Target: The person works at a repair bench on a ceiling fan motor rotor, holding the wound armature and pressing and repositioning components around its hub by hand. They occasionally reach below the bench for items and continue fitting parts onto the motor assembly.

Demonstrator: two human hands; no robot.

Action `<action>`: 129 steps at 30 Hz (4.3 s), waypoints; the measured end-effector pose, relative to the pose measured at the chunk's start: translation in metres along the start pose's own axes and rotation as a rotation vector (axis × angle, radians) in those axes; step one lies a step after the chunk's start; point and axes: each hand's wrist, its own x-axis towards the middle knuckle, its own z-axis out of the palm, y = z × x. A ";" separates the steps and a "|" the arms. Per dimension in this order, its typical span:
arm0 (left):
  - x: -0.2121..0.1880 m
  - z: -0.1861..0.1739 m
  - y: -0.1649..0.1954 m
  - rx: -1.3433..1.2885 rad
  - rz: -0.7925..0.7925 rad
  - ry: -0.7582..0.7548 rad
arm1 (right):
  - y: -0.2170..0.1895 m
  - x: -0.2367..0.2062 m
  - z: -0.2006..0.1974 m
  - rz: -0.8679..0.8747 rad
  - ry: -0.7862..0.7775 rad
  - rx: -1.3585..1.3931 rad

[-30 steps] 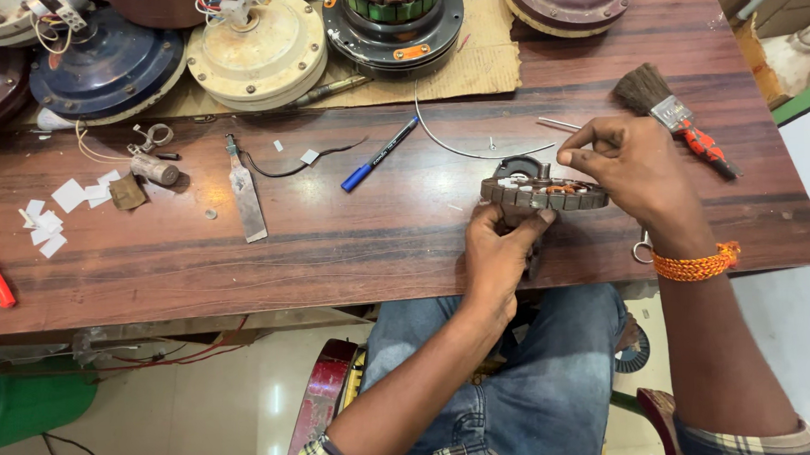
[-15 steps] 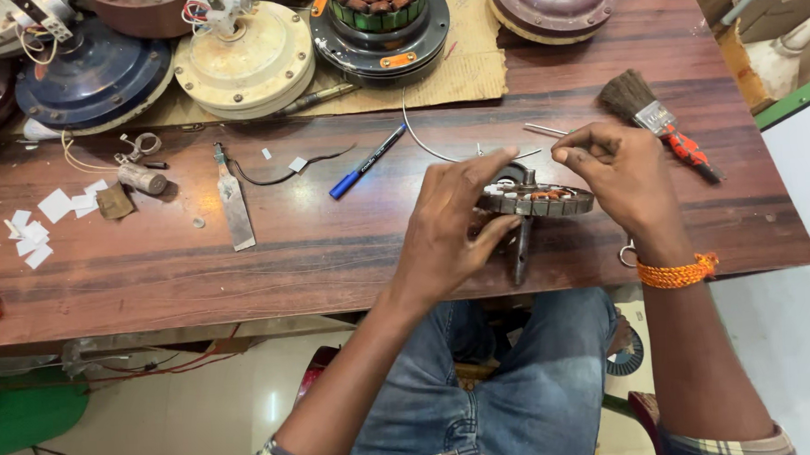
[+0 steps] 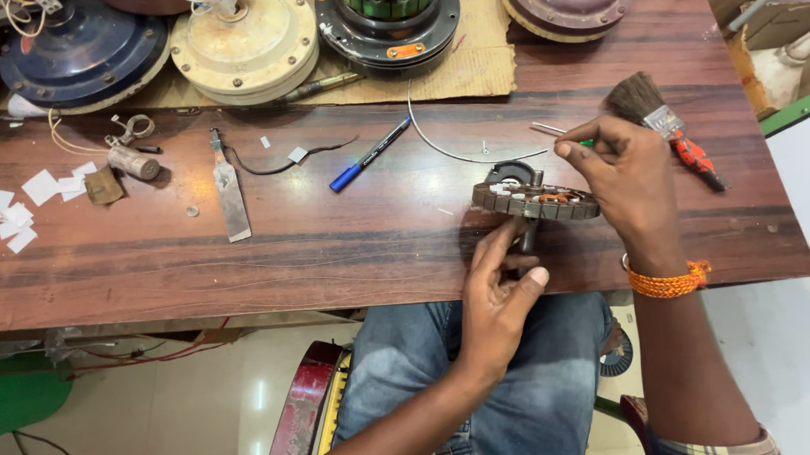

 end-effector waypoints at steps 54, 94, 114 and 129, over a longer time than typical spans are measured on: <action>0.001 -0.002 0.039 0.858 0.452 0.186 | -0.012 -0.012 0.009 -0.008 0.109 -0.193; 0.108 -0.058 0.072 0.825 0.500 -0.591 | -0.012 0.008 -0.016 -0.134 0.075 -0.295; 0.125 -0.049 0.074 0.746 0.356 -0.673 | -0.038 -0.093 -0.022 0.138 -0.019 0.104; 0.130 -0.048 0.077 0.786 0.395 -0.725 | -0.036 -0.102 -0.009 0.065 -0.037 -0.054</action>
